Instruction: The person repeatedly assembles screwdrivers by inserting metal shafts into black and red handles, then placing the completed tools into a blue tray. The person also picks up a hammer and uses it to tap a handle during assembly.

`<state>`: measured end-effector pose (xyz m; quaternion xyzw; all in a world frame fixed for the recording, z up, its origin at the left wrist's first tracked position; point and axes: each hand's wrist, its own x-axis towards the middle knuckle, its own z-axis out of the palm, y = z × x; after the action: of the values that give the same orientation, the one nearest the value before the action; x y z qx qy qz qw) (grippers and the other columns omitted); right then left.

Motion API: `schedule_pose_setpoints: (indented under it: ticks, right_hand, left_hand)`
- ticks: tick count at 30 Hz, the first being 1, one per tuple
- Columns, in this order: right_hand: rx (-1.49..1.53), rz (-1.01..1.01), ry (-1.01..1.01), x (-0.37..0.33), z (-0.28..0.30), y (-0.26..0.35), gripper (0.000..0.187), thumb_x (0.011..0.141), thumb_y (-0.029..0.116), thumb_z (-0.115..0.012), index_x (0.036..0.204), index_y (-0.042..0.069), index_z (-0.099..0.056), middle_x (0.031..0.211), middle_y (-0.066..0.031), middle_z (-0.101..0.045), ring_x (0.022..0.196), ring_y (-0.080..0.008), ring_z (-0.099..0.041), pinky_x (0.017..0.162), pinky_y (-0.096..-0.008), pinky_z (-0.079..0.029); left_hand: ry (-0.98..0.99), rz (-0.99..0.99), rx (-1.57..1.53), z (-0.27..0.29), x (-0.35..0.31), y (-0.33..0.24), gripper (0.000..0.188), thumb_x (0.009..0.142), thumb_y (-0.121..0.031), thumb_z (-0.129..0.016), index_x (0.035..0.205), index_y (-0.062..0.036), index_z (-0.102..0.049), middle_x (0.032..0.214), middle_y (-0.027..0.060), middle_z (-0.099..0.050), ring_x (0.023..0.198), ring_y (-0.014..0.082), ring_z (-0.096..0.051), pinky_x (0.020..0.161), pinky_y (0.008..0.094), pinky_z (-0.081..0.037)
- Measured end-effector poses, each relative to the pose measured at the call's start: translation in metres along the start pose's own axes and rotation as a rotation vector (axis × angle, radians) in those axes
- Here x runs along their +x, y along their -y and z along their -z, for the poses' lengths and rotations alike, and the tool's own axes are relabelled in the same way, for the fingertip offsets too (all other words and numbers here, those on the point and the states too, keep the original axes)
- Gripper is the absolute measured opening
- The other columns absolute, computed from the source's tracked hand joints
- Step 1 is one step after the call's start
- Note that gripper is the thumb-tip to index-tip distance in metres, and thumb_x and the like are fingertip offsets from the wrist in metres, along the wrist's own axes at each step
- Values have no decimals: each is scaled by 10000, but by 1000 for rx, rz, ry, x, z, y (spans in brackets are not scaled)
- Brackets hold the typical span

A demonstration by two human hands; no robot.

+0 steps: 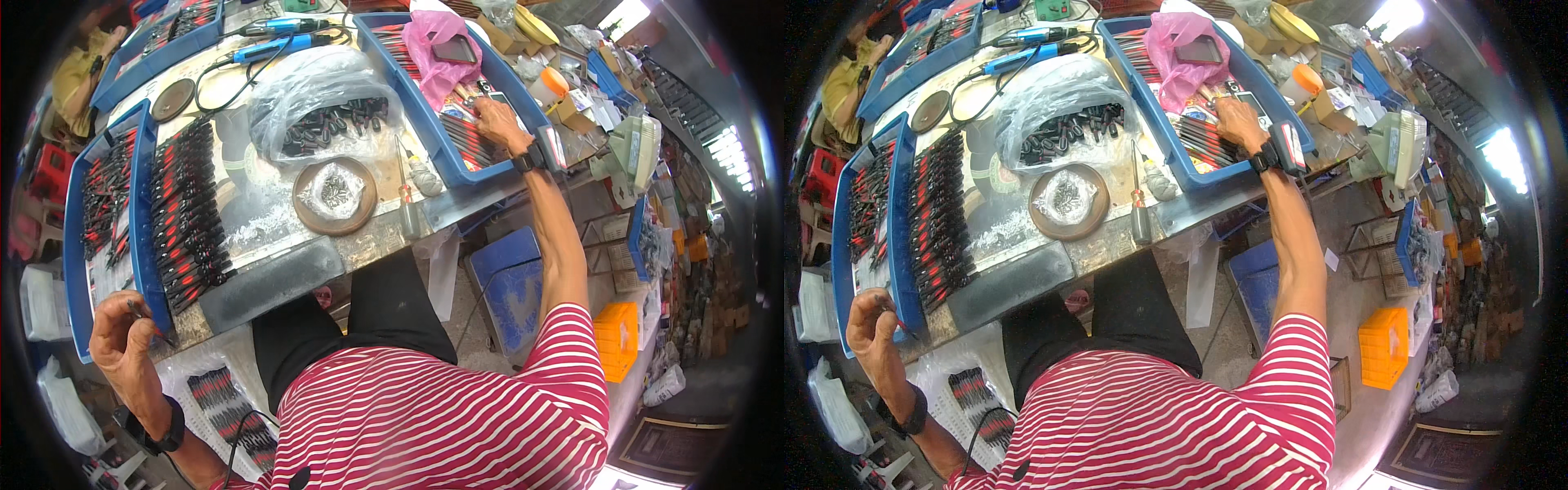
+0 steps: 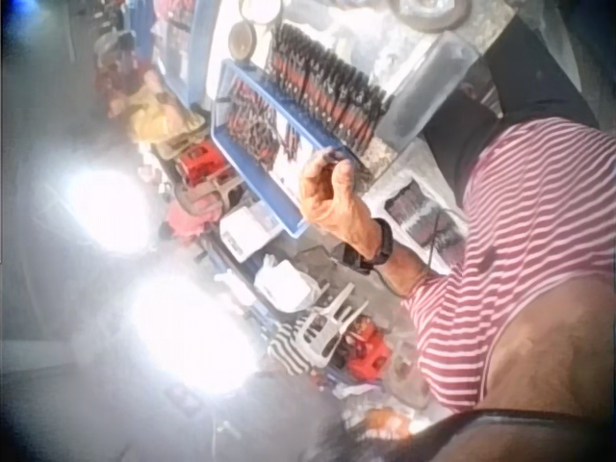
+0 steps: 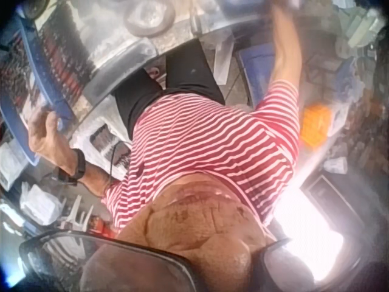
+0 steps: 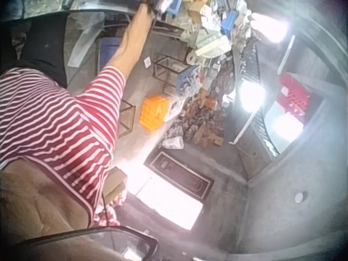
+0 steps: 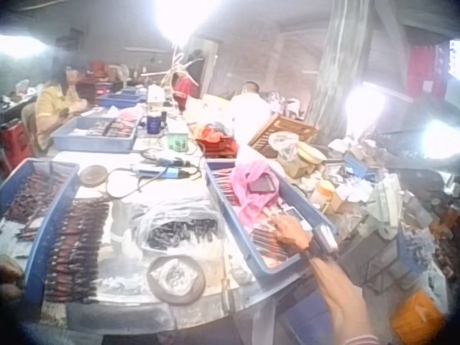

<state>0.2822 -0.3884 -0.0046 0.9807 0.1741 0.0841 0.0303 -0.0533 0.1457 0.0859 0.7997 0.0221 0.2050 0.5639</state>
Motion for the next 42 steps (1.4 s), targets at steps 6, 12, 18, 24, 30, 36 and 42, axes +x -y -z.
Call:
schedule_pose_setpoints:
  ticks: [6,12,18,24,30,36,42]
  right_hand:
    - [336,-257,-311,-38,52,45,197,796,170,-579,906,16,-633,800,-141,-650,701,-240,-633,662,-336,-485]
    - [1046,-75,-392,-100,106,162,142,840,68,-610,950,-13,-646,779,-19,-633,698,-50,-547,602,-208,-445]
    - [1010,553,-288,-123,104,265,74,735,16,-618,795,10,-575,665,-92,-539,569,-210,-567,488,-297,-433]
    - [1020,744,-290,-142,92,298,140,681,34,-634,740,26,-508,632,-65,-416,498,-203,-498,426,-326,-402]
    - [1288,655,-263,-142,79,299,142,701,21,-689,792,20,-579,658,-61,-533,476,-186,-529,409,-303,-395]
    - [1570,468,-31,-148,80,300,140,763,63,-684,847,32,-576,709,-94,-569,558,-246,-555,487,-326,-413]
    - [1588,335,-40,-147,71,297,128,818,34,-640,898,-5,-548,764,-100,-564,581,-177,-573,512,-280,-434]
  left_hand:
    - [5,16,-139,-28,-6,-13,221,789,-115,-679,917,-8,-533,872,64,-512,750,114,-483,645,216,-399]
    - [161,31,-353,-75,2,-13,220,773,-87,-680,902,5,-527,862,93,-527,716,131,-493,611,217,-413]
    - [247,200,-489,-113,-6,-23,222,750,-66,-716,893,29,-574,861,83,-569,742,119,-526,620,218,-440]
    - [333,349,-539,-128,-18,-10,214,749,-49,-713,899,29,-582,887,76,-579,734,88,-504,664,214,-427]
    - [334,329,-549,-130,-20,1,205,749,-24,-707,898,32,-579,879,70,-581,712,75,-489,643,205,-416]
    - [312,352,-618,-140,-21,3,216,761,-75,-717,886,30,-575,857,77,-583,711,90,-519,643,213,-434]
    - [226,396,-607,-146,-22,5,200,763,-75,-708,873,28,-577,864,75,-592,730,98,-549,653,215,-455]
